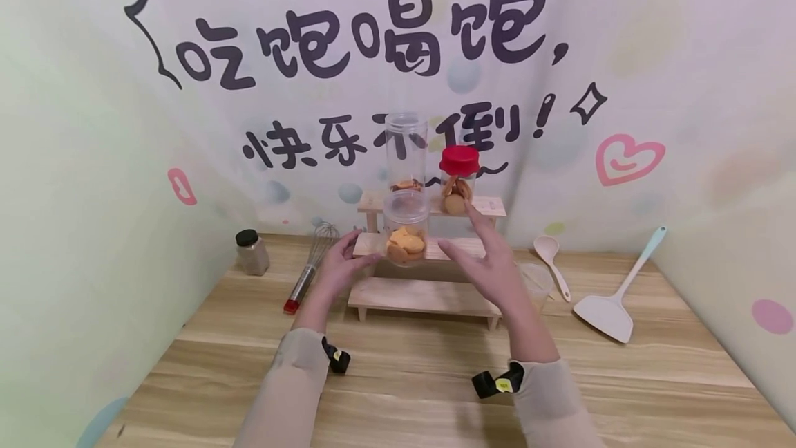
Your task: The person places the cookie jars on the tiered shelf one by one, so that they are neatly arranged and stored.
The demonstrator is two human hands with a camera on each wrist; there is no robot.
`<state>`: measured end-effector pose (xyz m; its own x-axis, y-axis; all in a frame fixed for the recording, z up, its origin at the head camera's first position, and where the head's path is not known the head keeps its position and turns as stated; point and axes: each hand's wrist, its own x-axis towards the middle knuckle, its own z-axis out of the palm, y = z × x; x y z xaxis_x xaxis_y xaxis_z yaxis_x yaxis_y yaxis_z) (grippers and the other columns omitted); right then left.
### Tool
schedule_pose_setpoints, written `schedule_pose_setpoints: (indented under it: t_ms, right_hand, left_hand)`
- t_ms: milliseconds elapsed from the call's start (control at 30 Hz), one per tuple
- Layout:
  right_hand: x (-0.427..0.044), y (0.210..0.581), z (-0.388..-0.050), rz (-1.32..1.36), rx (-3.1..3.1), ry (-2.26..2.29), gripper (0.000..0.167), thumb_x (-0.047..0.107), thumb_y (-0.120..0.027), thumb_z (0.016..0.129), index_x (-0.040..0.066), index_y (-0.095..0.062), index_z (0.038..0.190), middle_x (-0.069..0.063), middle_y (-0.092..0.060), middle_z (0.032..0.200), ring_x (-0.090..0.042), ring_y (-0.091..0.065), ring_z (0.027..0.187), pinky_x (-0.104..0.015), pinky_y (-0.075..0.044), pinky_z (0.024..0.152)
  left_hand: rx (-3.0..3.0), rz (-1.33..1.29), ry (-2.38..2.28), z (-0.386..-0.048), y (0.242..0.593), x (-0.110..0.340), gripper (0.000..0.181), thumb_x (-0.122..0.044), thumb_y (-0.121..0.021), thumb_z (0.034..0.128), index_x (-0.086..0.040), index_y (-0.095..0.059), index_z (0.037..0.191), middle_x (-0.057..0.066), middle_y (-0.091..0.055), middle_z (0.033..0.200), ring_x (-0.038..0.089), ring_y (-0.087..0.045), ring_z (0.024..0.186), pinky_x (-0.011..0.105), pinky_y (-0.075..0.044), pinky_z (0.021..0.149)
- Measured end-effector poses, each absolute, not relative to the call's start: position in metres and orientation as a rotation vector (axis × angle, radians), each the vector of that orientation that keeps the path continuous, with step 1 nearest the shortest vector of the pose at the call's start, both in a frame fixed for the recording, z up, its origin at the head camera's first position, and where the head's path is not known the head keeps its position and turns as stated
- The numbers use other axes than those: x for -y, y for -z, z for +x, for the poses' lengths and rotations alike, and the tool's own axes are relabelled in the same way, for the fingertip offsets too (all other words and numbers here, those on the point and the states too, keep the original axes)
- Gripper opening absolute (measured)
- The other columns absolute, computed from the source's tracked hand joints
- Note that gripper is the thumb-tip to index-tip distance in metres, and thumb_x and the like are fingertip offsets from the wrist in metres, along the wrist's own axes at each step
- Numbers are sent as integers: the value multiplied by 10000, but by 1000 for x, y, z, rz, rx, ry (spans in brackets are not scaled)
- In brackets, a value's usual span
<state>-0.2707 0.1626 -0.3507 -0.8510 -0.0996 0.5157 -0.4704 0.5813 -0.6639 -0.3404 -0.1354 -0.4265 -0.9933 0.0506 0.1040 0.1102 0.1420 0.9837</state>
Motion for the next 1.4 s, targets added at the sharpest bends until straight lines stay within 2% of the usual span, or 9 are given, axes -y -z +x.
schedule_pose_setpoints:
  t_ms: [200,467,633,833,1033,1167,1267,1333,1400]
  right_hand:
    - [-197,355,-263,488,2380,-1012,660,482,-716,914,236,-504,1488,-36,-455,1544,-313,-385,1432,-619,-348,1121]
    - [-253,376,-261,487,2356,-863,505,345,-754,910,107,-638,1341,-181,-501,1475,-433,-424,1367,-683,-348,1060]
    - [-277,396,-258,467,2394,-864,573,333,-741,920,79,-580,1408,-186,-490,1485,-441,-408,1377,-691,-350,1049]
    - [-294,418,-255,398,2459,-933,718,354,-729,930,152,-417,1544,-177,-438,1531,-431,-373,1407,-679,-354,1064]
    - [-298,428,-253,388,2468,-995,735,336,-737,926,144,-397,1548,-197,-435,1529,-453,-388,1392,-686,-373,1043]
    - [-296,437,-254,393,2455,-1133,750,297,-756,917,173,-371,1549,-207,-482,1480,-444,-461,1332,-679,-426,1009]
    - [-295,449,-256,385,2457,-1252,809,259,-771,909,195,-307,1569,-216,-515,1430,-399,-512,1285,-564,-518,967]
    - [-294,457,-257,363,2450,-1331,856,229,-776,907,205,-253,1585,-215,-529,1403,-339,-539,1256,-419,-565,916]
    - [-293,465,-258,356,2438,-1399,861,198,-775,908,202,-241,1583,-209,-542,1393,-241,-551,1250,-279,-554,888]
  left_hand:
    - [2341,-158,2016,-342,427,135,876,-286,-849,828,-135,-379,1552,118,-362,1596,289,-387,1441,405,-415,1126]
    - [2337,-167,2022,-343,429,135,857,-288,-841,837,-131,-386,1546,121,-361,1596,292,-388,1441,409,-409,1129]
    - [2349,-170,2015,-341,426,136,872,-294,-843,836,-128,-375,1553,117,-353,1601,289,-386,1442,421,-412,1127]
    - [2363,-172,1997,-340,424,137,863,-289,-836,844,-124,-374,1554,128,-350,1601,297,-384,1442,425,-412,1127]
    - [2360,-163,1998,-340,425,136,868,-289,-841,838,-131,-376,1554,119,-355,1600,289,-391,1439,416,-416,1123]
    - [2349,-162,2006,-339,425,135,866,-281,-844,836,-133,-381,1552,114,-369,1592,286,-395,1437,417,-415,1125]
    - [2354,-156,2003,-339,425,135,858,-287,-839,840,-146,-383,1552,101,-370,1593,272,-392,1440,408,-416,1125]
    - [2354,-165,2004,-338,424,135,857,-281,-835,846,-140,-375,1556,106,-359,1599,275,-385,1444,408,-413,1127]
    - [2354,-165,2004,-338,423,135,863,-283,-834,847,-133,-369,1558,110,-352,1602,277,-379,1447,409,-409,1130]
